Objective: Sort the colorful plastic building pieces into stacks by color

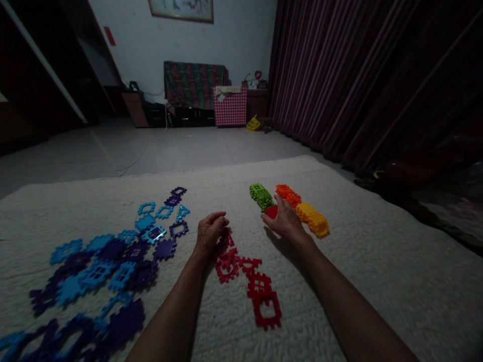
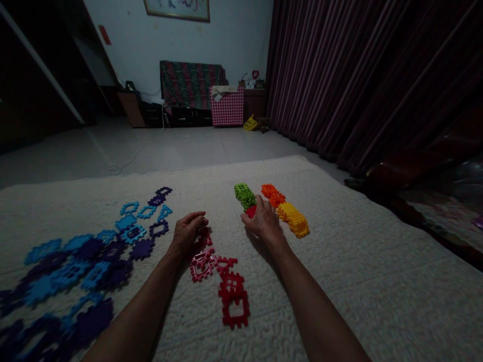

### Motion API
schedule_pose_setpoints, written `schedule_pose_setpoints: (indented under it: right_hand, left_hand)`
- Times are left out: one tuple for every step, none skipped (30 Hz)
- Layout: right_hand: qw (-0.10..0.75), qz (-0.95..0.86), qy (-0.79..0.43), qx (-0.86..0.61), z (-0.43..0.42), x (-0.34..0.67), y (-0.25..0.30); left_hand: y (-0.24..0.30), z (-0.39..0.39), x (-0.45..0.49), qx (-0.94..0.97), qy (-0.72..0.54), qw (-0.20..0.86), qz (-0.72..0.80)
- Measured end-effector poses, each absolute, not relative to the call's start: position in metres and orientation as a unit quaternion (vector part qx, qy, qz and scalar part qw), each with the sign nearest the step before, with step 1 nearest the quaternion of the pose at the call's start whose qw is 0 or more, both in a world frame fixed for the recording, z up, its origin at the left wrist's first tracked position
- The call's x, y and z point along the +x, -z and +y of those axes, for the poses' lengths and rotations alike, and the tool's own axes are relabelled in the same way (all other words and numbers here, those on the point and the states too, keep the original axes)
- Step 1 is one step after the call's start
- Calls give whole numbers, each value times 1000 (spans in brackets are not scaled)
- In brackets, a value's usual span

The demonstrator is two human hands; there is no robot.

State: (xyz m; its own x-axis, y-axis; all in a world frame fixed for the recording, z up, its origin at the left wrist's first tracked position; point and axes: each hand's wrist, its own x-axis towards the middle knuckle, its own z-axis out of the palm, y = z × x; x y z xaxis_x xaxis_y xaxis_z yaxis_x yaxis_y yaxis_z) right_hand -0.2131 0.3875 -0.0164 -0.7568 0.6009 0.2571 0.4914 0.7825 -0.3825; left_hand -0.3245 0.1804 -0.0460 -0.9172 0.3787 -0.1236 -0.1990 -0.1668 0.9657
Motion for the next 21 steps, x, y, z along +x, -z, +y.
schedule_pose_setpoints:
  right_hand:
    - [174,-927,-143,-299,388,-216,14]
    - [163,-929,-140,-302,388,-217,13]
    - [152,-931,-139,-303,388,-218,11]
    - [139,-933,-139,-302,388,-219,11]
    - [125,-935,-139,-301,388,-219,10]
    - [112,-937,-139,-300,388,-218,10]
    - [102,-938,-137,-300,388,-218,10]
    - [97,-939,-135,-301,389,-218,10]
    - [98,-939,-132,-303,389,-217,11]
    - [104,-937,-129,-307,388,-217,12]
    - [111,-936,-125,-311,388,-217,12]
    - [117,-934,-122,-315,388,-216,13]
    - [123,-932,-120,-319,387,-216,14]
    - [130,-930,-121,-321,387,-215,15]
    - [136,-930,-124,-319,386,-214,16]
    - [143,-929,-129,-316,386,-213,17]
    - [151,-928,-136,-312,386,-211,18]
    - [158,-927,-142,-310,385,-210,19]
    - [162,-925,-147,-310,385,-208,20]
    - [165,-924,-151,-310,385,-206,22]
    - [166,-923,-153,-311,385,-205,23]
  left_hand:
    - [47,181,-325,73,-760,191,617]
    - [48,181,-325,75,-760,190,617]
    - [49,181,-326,78,-759,186,618]
    - [50,181,-326,81,-759,183,620]
    - [50,182,-327,84,-758,179,621]
    - [51,182,-327,85,-758,176,622]
    - [51,182,-328,83,-758,174,623]
    - [50,183,-328,81,-759,173,623]
    - [50,183,-328,79,-759,174,623]
    - [50,183,-328,78,-759,173,623]
    - [49,183,-328,79,-759,171,623]
    - [49,183,-328,81,-759,170,623]
    - [49,182,-328,84,-759,169,623]
    - [49,182,-328,86,-759,168,623]
    - [49,182,-328,87,-759,168,623]
    - [49,182,-328,87,-758,169,624]
    - [49,182,-328,87,-757,171,624]
    - [49,182,-328,86,-757,173,624]
    - [48,182,-327,84,-756,175,625]
    - [48,182,-327,80,-756,176,626]
    - [47,182,-327,78,-755,176,626]
